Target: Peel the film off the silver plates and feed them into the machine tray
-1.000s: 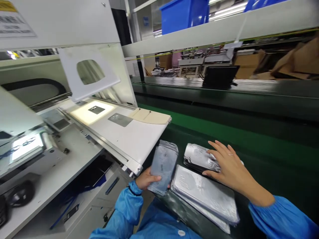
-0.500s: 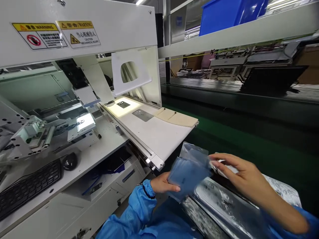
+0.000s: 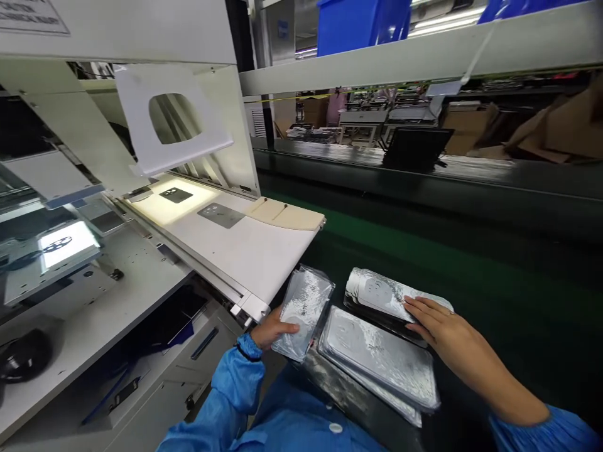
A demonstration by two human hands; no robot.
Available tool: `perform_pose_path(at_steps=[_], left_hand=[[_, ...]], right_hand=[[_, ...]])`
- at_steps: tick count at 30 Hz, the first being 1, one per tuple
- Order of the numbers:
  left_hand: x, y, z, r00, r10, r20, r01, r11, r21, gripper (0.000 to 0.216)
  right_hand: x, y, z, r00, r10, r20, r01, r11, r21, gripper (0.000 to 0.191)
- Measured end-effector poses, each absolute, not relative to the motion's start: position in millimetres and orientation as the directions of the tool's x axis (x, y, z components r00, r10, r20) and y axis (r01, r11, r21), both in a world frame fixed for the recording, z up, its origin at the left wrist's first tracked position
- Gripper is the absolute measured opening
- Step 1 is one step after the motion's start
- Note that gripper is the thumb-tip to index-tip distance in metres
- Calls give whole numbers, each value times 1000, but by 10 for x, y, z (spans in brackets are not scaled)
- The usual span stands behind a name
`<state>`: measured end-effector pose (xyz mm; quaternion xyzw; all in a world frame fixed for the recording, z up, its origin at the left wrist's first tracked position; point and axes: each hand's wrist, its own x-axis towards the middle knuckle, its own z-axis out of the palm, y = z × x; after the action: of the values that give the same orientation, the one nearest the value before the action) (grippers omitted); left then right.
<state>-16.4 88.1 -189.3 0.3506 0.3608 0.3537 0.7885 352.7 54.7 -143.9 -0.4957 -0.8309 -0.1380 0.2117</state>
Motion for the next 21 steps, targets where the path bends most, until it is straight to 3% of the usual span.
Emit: perform_pose_path(at_steps=[5,10,16,21], left_hand=[[-192,818,-1829,508,788,-347,-283,534,797,72],[-195,790,-1829,487,795,-361,-282,534,797,62],[-205,836,-1863,545,755,-364,-245,559,792,55],[-182,823,-1835,526,772,-357,-264,547,794,56]], right_hand=[[3524,431,-1280,-394,781,485,893,450,2,40],[3716,284,-1241,-276,821,500,950,311,13,48],[3681,213,-1318,-396,785,476,913,393,111,35],[3622,127,-1204,-397,712,579,901,422,100,28]])
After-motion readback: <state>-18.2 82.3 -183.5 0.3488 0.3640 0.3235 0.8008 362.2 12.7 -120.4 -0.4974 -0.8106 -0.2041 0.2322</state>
